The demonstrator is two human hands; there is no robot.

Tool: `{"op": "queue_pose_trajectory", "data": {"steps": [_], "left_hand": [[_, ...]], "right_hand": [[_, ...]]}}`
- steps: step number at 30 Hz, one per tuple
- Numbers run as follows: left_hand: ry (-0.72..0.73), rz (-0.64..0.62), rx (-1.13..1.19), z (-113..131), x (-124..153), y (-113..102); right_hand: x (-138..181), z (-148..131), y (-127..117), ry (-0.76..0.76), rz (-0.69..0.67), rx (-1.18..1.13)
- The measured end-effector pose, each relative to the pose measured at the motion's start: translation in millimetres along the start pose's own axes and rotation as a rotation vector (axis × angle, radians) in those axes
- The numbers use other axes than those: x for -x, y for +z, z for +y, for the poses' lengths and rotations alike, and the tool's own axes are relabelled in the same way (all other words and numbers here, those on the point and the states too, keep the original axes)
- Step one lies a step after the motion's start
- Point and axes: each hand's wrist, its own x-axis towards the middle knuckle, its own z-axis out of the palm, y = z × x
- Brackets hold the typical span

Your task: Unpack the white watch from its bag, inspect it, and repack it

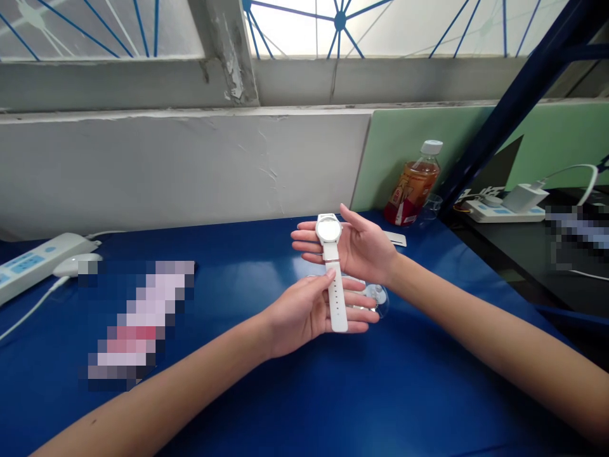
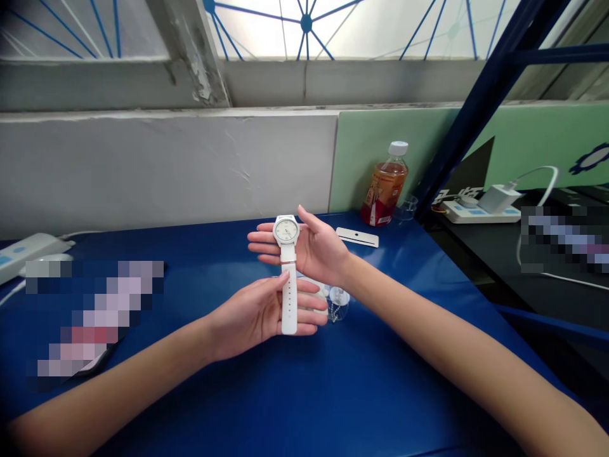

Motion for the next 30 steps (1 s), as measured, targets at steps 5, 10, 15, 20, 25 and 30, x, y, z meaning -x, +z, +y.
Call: {"op": "queue_pose_trajectory", "data": {"steps": [5,10,15,20,25,30], "left_hand": [[0.068,-0.017,0.002,-2.3,-1.1,-2.2],[0.106,0.039,0.006,-2.9,-2.4,0.1],[0.091,-0.009,0.017,-2.3,-2.3,-1.0],[0.082,-0.045,0.035,-2.5,-3.5,-4.8],[0.091,-0.012,0.048,-2.2,-4.9,-5.7],[0.072,-0.105,0.081,1.1,-5.2,-8.2]], "right_hand": [[0.1,0.5,-1.5,0.001,-0.007,-0.019],[-0.1,0.8,-0.5,0.007,0.052,-0.006],[-0.8,2.8,-1.3,-0.007,0.116,0.049],[-0.8,3.7,-2.8,-0.033,0.082,0.091],[-1.3,1.1,-4.3,-0.027,0.069,0.098],[-2.4,-1.4,-9.0,-0.029,0.091,0.104]]}}
